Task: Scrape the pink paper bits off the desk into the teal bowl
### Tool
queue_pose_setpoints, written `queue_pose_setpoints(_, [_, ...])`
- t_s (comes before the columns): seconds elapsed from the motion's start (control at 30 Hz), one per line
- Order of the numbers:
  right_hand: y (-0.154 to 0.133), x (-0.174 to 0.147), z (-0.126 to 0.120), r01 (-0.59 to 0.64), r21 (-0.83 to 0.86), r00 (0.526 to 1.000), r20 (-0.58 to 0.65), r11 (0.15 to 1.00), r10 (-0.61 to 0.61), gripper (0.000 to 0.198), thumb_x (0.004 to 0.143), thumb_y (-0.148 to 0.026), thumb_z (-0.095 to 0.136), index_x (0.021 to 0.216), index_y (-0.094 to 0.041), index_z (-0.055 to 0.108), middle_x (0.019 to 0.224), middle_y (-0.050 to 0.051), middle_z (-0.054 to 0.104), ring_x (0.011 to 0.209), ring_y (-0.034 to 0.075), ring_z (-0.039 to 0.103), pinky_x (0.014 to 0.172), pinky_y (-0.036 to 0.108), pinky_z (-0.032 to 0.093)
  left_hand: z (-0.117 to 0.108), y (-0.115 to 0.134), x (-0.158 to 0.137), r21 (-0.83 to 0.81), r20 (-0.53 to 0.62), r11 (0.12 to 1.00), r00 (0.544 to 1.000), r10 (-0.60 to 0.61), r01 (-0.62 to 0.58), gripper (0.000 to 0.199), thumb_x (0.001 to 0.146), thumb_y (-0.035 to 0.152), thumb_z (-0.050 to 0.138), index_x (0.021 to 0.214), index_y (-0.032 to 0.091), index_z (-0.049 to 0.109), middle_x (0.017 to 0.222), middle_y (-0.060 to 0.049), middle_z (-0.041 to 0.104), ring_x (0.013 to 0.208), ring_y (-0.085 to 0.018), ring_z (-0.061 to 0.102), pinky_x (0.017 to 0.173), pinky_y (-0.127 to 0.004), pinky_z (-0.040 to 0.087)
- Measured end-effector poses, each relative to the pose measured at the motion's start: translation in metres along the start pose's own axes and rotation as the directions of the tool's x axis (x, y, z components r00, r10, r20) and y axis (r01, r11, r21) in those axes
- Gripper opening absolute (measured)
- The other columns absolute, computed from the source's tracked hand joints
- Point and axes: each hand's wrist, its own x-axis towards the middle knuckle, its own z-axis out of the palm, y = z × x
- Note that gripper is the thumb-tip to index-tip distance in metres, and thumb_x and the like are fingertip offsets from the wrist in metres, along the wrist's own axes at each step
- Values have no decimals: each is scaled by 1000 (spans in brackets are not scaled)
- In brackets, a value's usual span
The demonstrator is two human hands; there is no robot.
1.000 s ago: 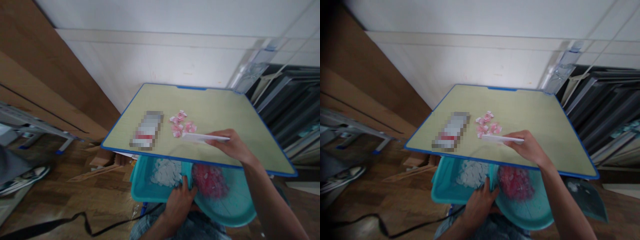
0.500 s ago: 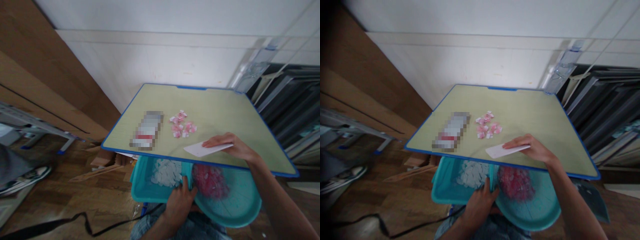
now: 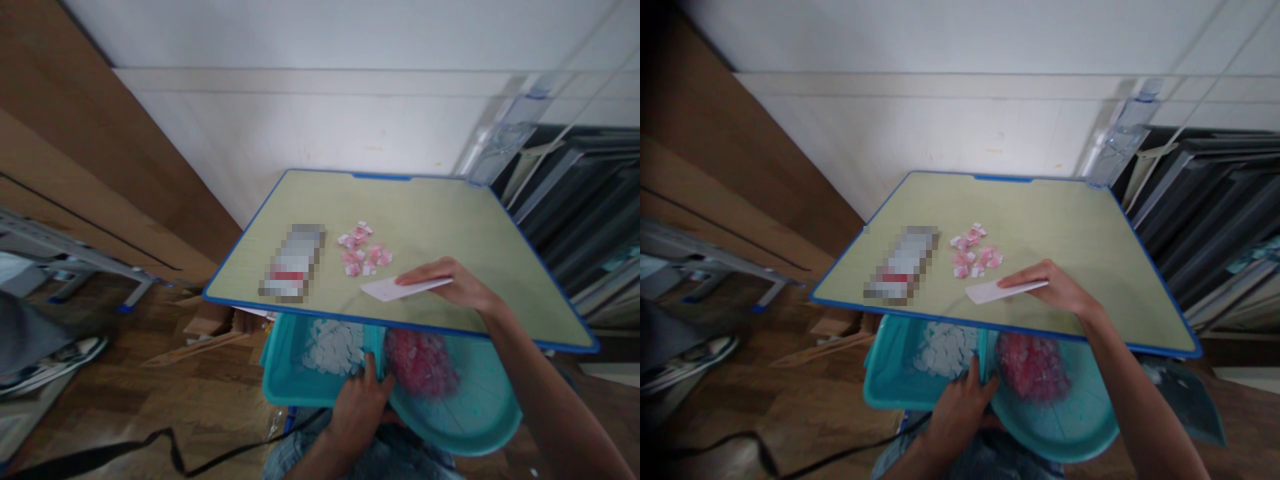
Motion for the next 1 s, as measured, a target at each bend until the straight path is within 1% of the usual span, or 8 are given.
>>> queue_pose_setpoints(0.2, [-5,-18,-15,19,56,999,42,998,-21,36,81,-43,51,100,-18,69,100,10,69,94,22,64,80,31,50,-1,0,0,7,14,1000,1000,-8,8,61,68,57,54,122,31,43,133,-21,35,84,-26,62,67,-39,51])
queue_pose_setpoints(0.27, [-5,-11,-12,55,89,997,41,995,-59,33,82,-41,52,99,-19,69,99,10,69,96,21,63,82,33,49,-1,0,0,9,15,1000,1000,-13,13,62,67,57,56,122,31,43,133,-20,36,85,-26,62,68,-38,51])
queue_pose_setpoints(0.37, [-4,10,0,163,137,984,51,977,-171,28,81,-39,55,94,-19,70,94,10,71,99,21,61,87,36,47,0,0,1,5,-1,1000,1000,-21,21,63,66,55,58,122,30,44,133,-20,35,86,-26,62,69,-38,51])
queue_pose_setpoints(0.47, [1,29,9,221,161,961,132,962,-242,28,82,-39,53,92,-19,71,91,11,71,99,20,61,89,37,44,2,-1,3,-2,3,1000,1000,-19,19,64,65,55,60,121,30,44,133,-21,35,85,-26,62,68,-37,51])
queue_pose_setpoints(0.57, [6,33,8,215,175,944,214,961,-250,32,83,-42,50,90,-19,71,91,12,71,95,20,63,91,38,41,3,-1,4,3,26,1000,999,-25,25,67,62,54,63,121,29,44,132,-22,36,85,-27,62,67,-38,52])
queue_pose_setpoints(0.7, [11,17,-12,150,179,938,285,972,-197,37,80,-48,50,87,-19,72,91,12,71,92,21,64,94,39,35,1,-1,3,7,24,1000,999,-31,30,68,62,53,65,122,30,44,133,-21,35,86,-27,62,69,-38,51])
queue_pose_setpoints(0.9, [11,-16,-51,-49,119,919,394,992,-2,45,76,-56,50,86,-19,73,92,11,71,95,23,63,98,41,31,-3,1,2,16,44,999,999,-28,27,64,65,52,62,123,30,43,133,-22,35,86,-26,62,69,-38,51])
queue_pose_setpoints(1.0, [10,-29,-65,-108,109,916,397,988,57,47,73,-59,52,84,-18,73,91,11,71,94,24,63,98,40,32,-5,2,1,18,52,999,998,-43,42,64,66,52,61,123,30,44,135,-23,33,86,-27,61,69,-38,51])
